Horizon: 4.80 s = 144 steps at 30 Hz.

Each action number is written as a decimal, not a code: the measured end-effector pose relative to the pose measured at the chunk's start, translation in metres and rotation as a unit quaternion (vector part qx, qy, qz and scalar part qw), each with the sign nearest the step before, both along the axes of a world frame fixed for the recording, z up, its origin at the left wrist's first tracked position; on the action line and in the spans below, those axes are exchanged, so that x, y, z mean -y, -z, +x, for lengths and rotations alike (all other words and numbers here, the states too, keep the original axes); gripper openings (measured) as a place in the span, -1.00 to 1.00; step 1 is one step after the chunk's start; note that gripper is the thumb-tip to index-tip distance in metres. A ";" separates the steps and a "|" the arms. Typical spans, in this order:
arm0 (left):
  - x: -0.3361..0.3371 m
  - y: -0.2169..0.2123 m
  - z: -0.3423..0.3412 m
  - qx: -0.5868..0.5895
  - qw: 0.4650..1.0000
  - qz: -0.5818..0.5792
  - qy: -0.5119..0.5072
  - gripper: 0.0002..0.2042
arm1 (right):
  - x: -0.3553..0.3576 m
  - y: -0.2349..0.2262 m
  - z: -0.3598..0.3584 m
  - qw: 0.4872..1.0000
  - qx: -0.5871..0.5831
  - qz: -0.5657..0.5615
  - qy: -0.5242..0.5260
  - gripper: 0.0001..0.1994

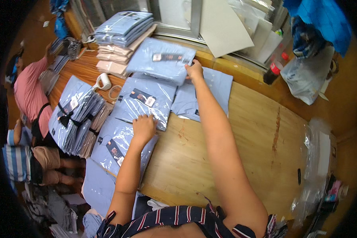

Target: The person trims excess threads from light blue shirts using a small tool, places the shirts inside plastic bags, and stacks the bagged garments on a table.

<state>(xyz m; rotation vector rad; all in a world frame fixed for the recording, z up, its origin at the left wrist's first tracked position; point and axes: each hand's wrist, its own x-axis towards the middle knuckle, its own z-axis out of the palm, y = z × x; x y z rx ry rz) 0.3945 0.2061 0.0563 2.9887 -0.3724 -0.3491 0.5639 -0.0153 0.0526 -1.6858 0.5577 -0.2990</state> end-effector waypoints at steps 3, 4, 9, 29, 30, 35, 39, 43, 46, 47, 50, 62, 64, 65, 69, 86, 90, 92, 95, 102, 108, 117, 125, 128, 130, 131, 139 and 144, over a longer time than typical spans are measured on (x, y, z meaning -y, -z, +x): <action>0.015 0.013 0.030 0.301 0.948 -0.100 0.037 -0.61 | 0.038 0.035 -0.019 0.978 0.023 -0.202 0.054 -0.60; 0.010 0.016 0.047 0.417 0.905 -0.064 0.063 -0.60 | 0.032 0.018 -0.047 0.978 0.023 -0.204 0.019 -0.57; 0.033 0.017 0.087 0.352 0.924 -0.145 0.029 -0.74 | 0.097 0.033 -0.172 0.942 -0.058 -0.325 0.058 -0.65; 0.111 0.062 0.095 0.076 0.992 -0.070 0.069 -0.65 | 0.104 0.112 -0.159 0.960 -0.042 0.253 -0.111 -0.62; 0.105 0.060 0.093 0.044 0.996 -0.078 0.017 -0.47 | 0.085 0.106 -0.152 0.970 -0.061 0.225 -0.068 -0.67; 0.106 0.041 0.089 0.050 0.991 -0.124 -0.007 -0.18 | 0.092 0.098 -0.153 0.977 -0.031 0.209 -0.004 -0.66; 0.104 -0.015 0.045 0.128 0.952 -0.270 0.071 -0.34 | 0.100 0.039 -0.216 0.933 0.064 0.353 -0.038 -0.70; 0.129 -0.053 -0.073 0.172 0.925 -0.317 0.121 -0.61 | 0.128 0.031 -0.325 0.922 0.140 0.354 -0.076 -0.68; 0.134 -0.022 -0.150 0.212 0.881 -0.376 0.193 -0.77 | 0.143 0.023 -0.420 0.940 0.108 0.320 -0.042 -0.67; 0.136 -0.007 -0.175 0.163 0.884 -0.391 0.196 -0.77 | 0.149 0.029 -0.450 0.944 0.097 0.314 -0.029 -0.66; 0.152 0.013 -0.248 0.063 0.900 -0.357 0.243 -0.76 | 0.159 0.070 -0.530 0.973 0.090 0.209 0.041 -0.62; 0.154 0.050 -0.347 0.000 0.938 -0.273 0.214 -0.62 | 0.365 0.016 -0.758 0.671 -0.286 -0.563 0.388 -0.82; 0.154 0.045 -0.355 -0.022 0.952 -0.248 0.179 -0.61 | 0.397 0.019 -0.771 0.799 -0.363 -0.339 0.340 -0.85; 0.156 0.036 -0.361 0.005 0.960 -0.223 0.170 -0.60 | 0.409 0.013 -0.777 0.799 -0.362 -0.335 0.345 -0.86; 0.157 0.015 -0.367 0.136 0.953 -0.239 0.124 -0.58 | 0.457 -0.030 -0.801 0.879 -0.324 -0.273 0.219 -0.87; 0.274 -0.101 -0.343 0.121 0.788 -0.504 0.332 -0.63 | 0.347 -0.195 -0.721 0.878 0.057 -0.403 0.251 -0.55; 0.258 -0.071 -0.336 0.021 0.809 -0.512 0.288 -0.65 | 0.326 -0.126 -0.722 0.671 -0.357 -0.560 0.330 -0.46; 0.255 -0.065 -0.333 0.007 0.808 -0.502 0.309 -0.67 | 0.368 -0.113 -0.749 0.682 -0.428 -0.440 0.398 -0.63; 0.256 -0.067 -0.332 -0.005 0.801 -0.498 0.331 -0.69 | 0.425 -0.138 -0.794 0.772 -0.114 -0.428 0.456 -0.84; 0.274 -0.065 -0.340 -0.055 0.774 -0.493 0.393 -0.70 | 0.452 -0.228 -0.781 0.660 -0.159 -0.574 0.457 -0.77; 0.268 -0.050 -0.344 -0.092 0.778 -0.451 0.428 -0.69 | 0.502 -0.234 -0.814 0.618 -0.349 -0.555 0.434 -0.73; 0.269 -0.045 -0.354 -0.106 0.781 -0.436 0.434 -0.68 | 0.452 -0.306 -0.778 0.653 -0.199 -0.558 0.471 -0.74; 0.314 -0.043 -0.368 0.016 0.734 -0.515 0.443 -0.45 | 0.376 -0.370 -0.708 0.931 0.034 -0.268 0.244 -0.69; 0.342 -0.035 -0.370 0.182 0.657 -0.581 0.444 -0.28 | 0.364 -0.378 -0.669 0.967 0.063 -0.201 0.142 -0.71; 0.350 -0.027 -0.376 0.240 0.595 -0.622 0.449 -0.19 | 0.344 -0.385 -0.638 0.980 0.089 -0.157 0.086 -0.75; 0.353 -0.024 -0.386 0.240 0.566 -0.648 0.450 -0.17 | 0.336 -0.389 -0.630 0.984 0.102 -0.126 0.079 -0.80; 0.370 -0.037 -0.311 0.510 0.570 -0.603 0.225 -0.43 | 0.351 -0.374 -0.569 0.992 0.128 -0.011 0.005 -0.82; 0.316 -0.126 -0.240 0.431 0.593 -0.623 0.273 -0.62 | 0.393 -0.317 -0.560 0.984 0.163 -0.005 0.068 -0.45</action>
